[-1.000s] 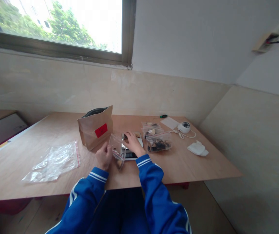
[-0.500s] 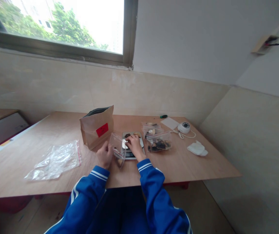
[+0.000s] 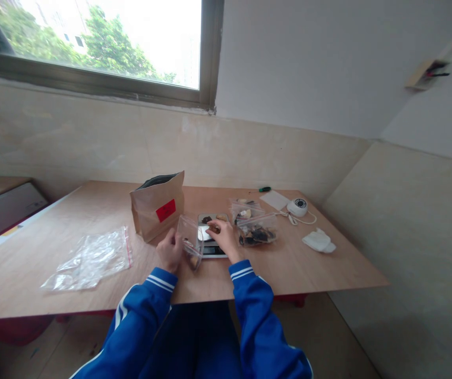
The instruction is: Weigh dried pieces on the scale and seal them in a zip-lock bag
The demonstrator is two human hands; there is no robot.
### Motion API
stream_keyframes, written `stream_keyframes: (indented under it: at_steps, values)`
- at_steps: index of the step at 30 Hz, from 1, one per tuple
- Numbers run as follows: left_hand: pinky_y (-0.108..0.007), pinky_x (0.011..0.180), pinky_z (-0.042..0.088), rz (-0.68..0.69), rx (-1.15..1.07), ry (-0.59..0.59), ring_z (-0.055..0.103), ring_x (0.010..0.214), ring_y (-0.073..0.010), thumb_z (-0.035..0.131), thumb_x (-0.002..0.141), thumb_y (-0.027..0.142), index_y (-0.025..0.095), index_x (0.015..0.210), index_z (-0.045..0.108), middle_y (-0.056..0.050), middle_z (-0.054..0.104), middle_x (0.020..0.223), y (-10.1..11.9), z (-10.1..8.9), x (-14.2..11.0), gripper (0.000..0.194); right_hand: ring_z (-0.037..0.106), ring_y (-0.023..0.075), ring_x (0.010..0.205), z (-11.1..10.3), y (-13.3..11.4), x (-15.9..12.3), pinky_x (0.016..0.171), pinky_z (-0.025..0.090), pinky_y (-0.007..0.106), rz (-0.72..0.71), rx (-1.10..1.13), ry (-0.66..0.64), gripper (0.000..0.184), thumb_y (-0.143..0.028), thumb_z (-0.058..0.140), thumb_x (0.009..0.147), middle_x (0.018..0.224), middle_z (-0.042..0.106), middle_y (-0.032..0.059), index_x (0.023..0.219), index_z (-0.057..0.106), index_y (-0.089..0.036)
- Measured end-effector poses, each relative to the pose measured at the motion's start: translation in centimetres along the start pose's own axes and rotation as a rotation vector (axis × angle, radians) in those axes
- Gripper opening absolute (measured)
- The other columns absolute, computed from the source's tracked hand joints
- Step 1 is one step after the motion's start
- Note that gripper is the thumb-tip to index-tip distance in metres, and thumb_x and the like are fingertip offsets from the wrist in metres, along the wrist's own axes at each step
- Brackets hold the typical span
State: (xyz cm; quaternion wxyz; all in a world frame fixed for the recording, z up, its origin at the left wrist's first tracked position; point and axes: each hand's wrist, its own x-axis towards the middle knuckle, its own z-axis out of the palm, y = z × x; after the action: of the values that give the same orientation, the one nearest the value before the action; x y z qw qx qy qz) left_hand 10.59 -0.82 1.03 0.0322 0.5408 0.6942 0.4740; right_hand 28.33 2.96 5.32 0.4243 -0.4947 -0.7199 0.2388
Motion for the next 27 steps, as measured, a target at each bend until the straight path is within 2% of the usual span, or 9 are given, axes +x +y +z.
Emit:
stream_keyframes:
  at_steps: [4, 6, 8, 11, 16, 18, 21, 24, 27]
  values:
    - [-0.023, 0.054, 0.028, -0.022, 0.034, -0.026, 0.049, 0.052, -0.0121, 0.042, 0.084, 0.026, 0.018, 0.066, 0.055, 0.0, 0.054, 0.055, 0.0, 0.1, 0.0, 0.024, 0.063, 0.0195, 0.093, -0.6, -2.8, 0.1, 0.084, 0.049, 0.033, 0.124, 0.475, 0.09, 0.03, -0.037, 0.07, 0.072, 0.098, 0.07, 0.0054, 0.098, 0.067, -0.021]
    - [-0.023, 0.054, 0.028, -0.022, 0.042, -0.032, 0.049, 0.052, -0.0124, 0.042, 0.085, 0.027, 0.018, 0.067, 0.055, 0.0, 0.055, 0.056, -0.1, 0.2, 0.0, 0.024, 0.063, 0.0183, 0.097, -0.9, -4.6, 0.0, 0.087, 0.048, 0.032, 0.137, 0.67, 0.014, 0.033, -0.038, 0.069, 0.073, 0.102, 0.07, 0.0048, 0.101, 0.066, -0.021]
    - [-0.023, 0.054, 0.029, -0.022, 0.049, -0.028, 0.05, 0.053, -0.0129, 0.042, 0.085, 0.027, 0.018, 0.067, 0.055, -0.001, 0.056, 0.057, -0.2, 0.3, 0.0, 0.024, 0.063, 0.0182, 0.098, -1.0, -6.0, -0.2, 0.089, 0.048, 0.032, 0.14, 0.711, -0.131, 0.034, -0.039, 0.069, 0.074, 0.104, 0.07, 0.0051, 0.102, 0.066, -0.021]
    - [-0.024, 0.055, 0.029, -0.024, 0.048, -0.025, 0.051, 0.055, -0.0134, 0.042, 0.085, 0.028, 0.018, 0.068, 0.056, -0.001, 0.057, 0.058, -0.2, 0.3, 0.0, 0.024, 0.063, 0.0196, 0.1, -0.5, -6.4, -0.1, 0.088, 0.049, 0.033, 0.125, 0.596, -0.238, 0.036, -0.04, 0.07, 0.072, 0.106, 0.069, 0.0064, 0.103, 0.066, -0.021]
    - [-0.024, 0.054, 0.028, -0.014, 0.02, -0.036, 0.05, 0.052, -0.0132, 0.043, 0.084, 0.028, 0.018, 0.068, 0.056, 0.0, 0.054, 0.055, 0.0, 0.0, 0.0, 0.023, 0.062, 0.0193, 0.098, 0.1, -2.5, 1.3, 0.09, 0.048, 0.035, 0.01, 0.295, 0.078, 0.026, -0.037, 0.051, 0.085, 0.104, 0.068, 0.0081, 0.098, 0.065, -0.019]
    - [-0.024, 0.054, 0.029, -0.018, 0.016, -0.03, 0.05, 0.052, -0.0132, 0.043, 0.084, 0.028, 0.018, 0.068, 0.056, 0.0, 0.054, 0.055, -0.1, 0.1, 0.0, 0.023, 0.061, 0.0204, 0.099, 0.2, -0.2, 2.0, 0.09, 0.047, 0.037, 0.01, 0.104, 0.129, 0.027, -0.032, 0.046, 0.087, 0.104, 0.066, 0.0104, 0.1, 0.065, -0.017]
    - [-0.024, 0.055, 0.029, -0.012, 0.014, -0.022, 0.05, 0.052, -0.0132, 0.043, 0.084, 0.028, 0.018, 0.068, 0.055, -0.001, 0.054, 0.055, -0.1, 0.2, 0.1, 0.023, 0.052, 0.0254, 0.115, 0.6, 2.7, 2.6, 0.101, 0.037, 0.042, 0.019, -0.151, 0.061, 0.03, -0.03, 0.052, 0.083, 0.117, 0.061, 0.0147, 0.107, 0.063, -0.015]
    - [-0.024, 0.055, 0.029, 0.001, 0.003, -0.03, 0.051, 0.052, -0.0132, 0.042, 0.084, 0.028, 0.019, 0.065, 0.053, -0.001, 0.055, 0.055, 0.0, 0.1, 0.1, 0.023, 0.034, 0.032, 0.131, 1.7, 4.2, 2.9, 0.106, 0.025, 0.05, 0.062, -0.344, -0.014, 0.046, -0.041, 0.059, 0.08, 0.134, 0.048, 0.0155, 0.121, 0.057, -0.02]
    - [-0.023, 0.055, 0.029, 0.01, -0.008, -0.04, 0.052, 0.053, -0.0135, 0.043, 0.083, 0.027, 0.019, 0.065, 0.053, -0.001, 0.056, 0.056, 0.2, -0.2, 0.1, 0.022, 0.032, 0.0349, 0.131, 2.7, 4.5, 3.4, 0.104, 0.025, 0.052, 0.122, -0.49, -0.063, 0.052, -0.051, 0.055, 0.081, 0.135, 0.046, 0.0156, 0.125, 0.055, -0.022]
